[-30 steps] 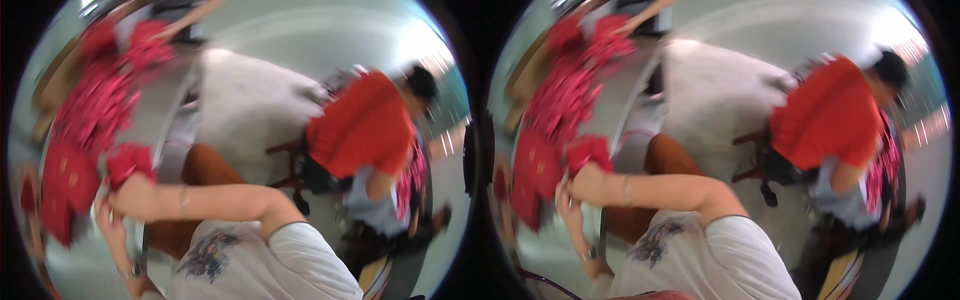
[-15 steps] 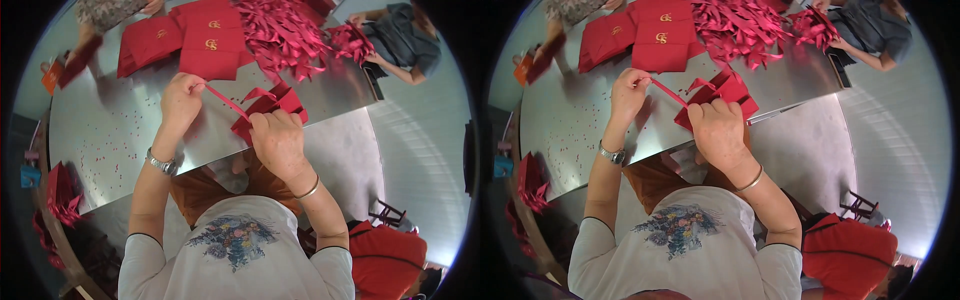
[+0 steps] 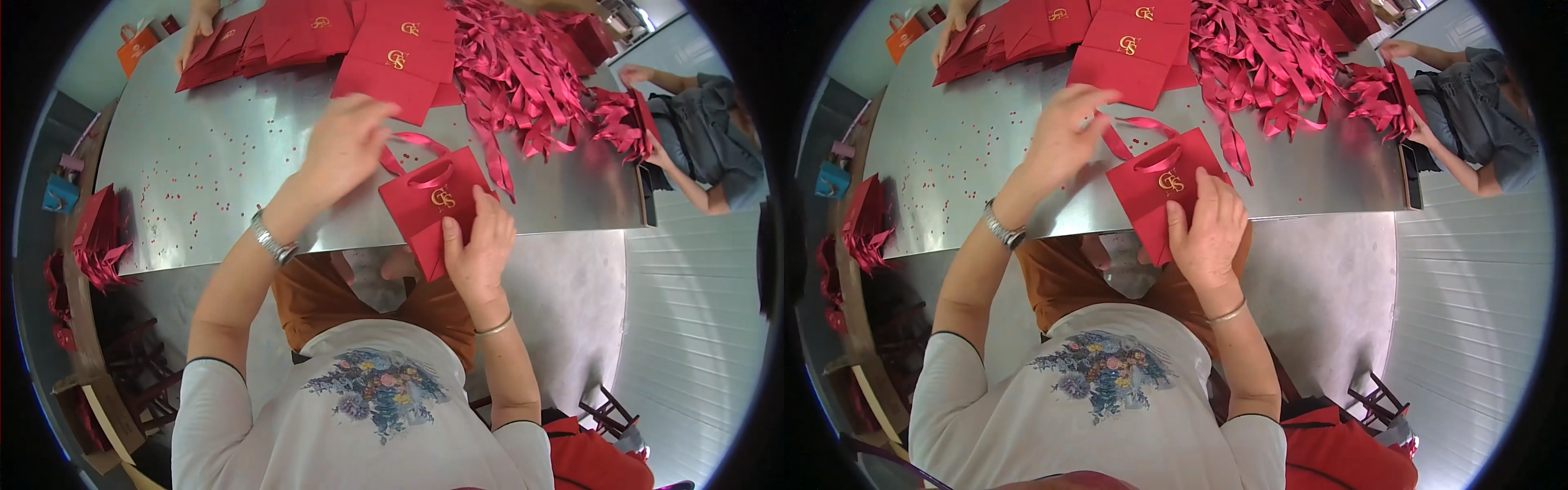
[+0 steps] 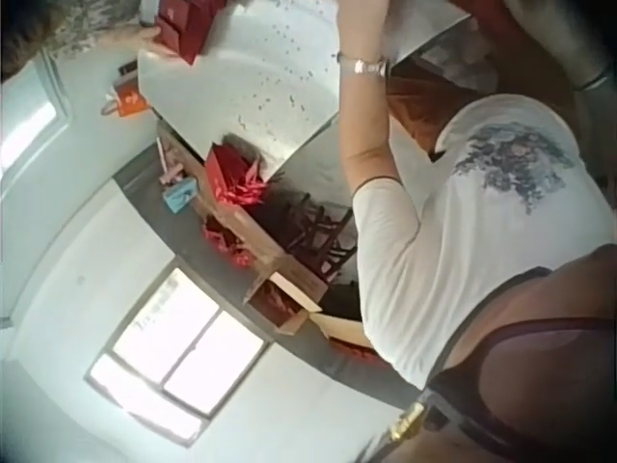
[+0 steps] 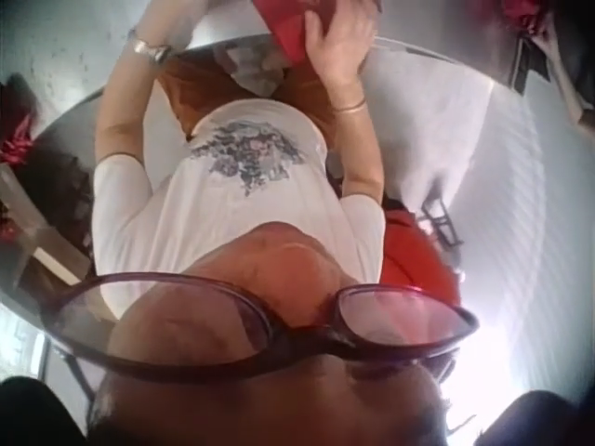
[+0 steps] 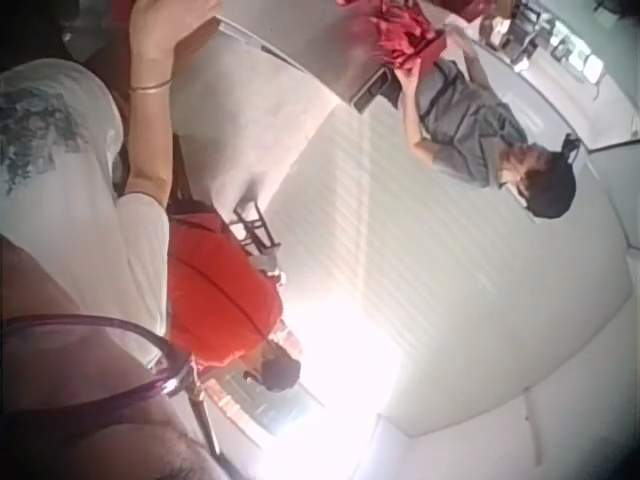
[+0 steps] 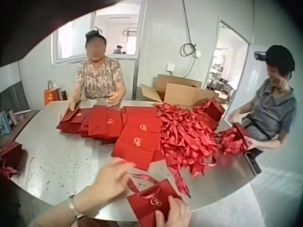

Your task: The person attaches ribbon handles to paper bags by hand, repeatedly threading ribbons through the slots of each bag.

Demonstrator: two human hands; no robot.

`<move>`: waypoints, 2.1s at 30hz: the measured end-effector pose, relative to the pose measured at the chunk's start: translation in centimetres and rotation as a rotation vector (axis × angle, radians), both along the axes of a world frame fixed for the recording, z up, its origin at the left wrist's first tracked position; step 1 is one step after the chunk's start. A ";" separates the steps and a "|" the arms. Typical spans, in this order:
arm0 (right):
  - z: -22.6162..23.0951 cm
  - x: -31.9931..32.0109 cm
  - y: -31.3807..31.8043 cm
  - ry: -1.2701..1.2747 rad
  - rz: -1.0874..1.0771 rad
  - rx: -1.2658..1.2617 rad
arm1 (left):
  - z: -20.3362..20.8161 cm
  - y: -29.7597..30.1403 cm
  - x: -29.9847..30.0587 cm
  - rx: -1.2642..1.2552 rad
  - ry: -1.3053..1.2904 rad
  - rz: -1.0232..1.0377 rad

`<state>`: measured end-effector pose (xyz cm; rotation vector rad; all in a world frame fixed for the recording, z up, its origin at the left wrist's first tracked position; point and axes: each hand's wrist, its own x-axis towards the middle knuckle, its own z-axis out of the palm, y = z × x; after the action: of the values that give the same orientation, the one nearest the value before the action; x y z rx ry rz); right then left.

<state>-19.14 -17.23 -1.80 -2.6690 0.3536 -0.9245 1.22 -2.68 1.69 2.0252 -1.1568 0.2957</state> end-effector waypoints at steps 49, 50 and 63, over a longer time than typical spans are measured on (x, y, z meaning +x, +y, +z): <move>0.1 -0.8 -2.2 -0.034 -0.052 0.378 | -1.8 1.7 -7.1 0.065 0.523 0.159; 0.4 -0.8 -2.1 -0.031 -0.047 0.379 | -1.5 1.6 -7.1 0.064 0.525 0.165; 0.1 -1.4 -1.2 -0.061 -0.036 0.647 | -2.2 1.4 -7.0 -0.212 0.877 0.172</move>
<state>-20.53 -18.39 -1.72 -2.0451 0.5744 -0.7374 -5.77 -1.25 -0.53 1.7556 -0.3837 -0.3559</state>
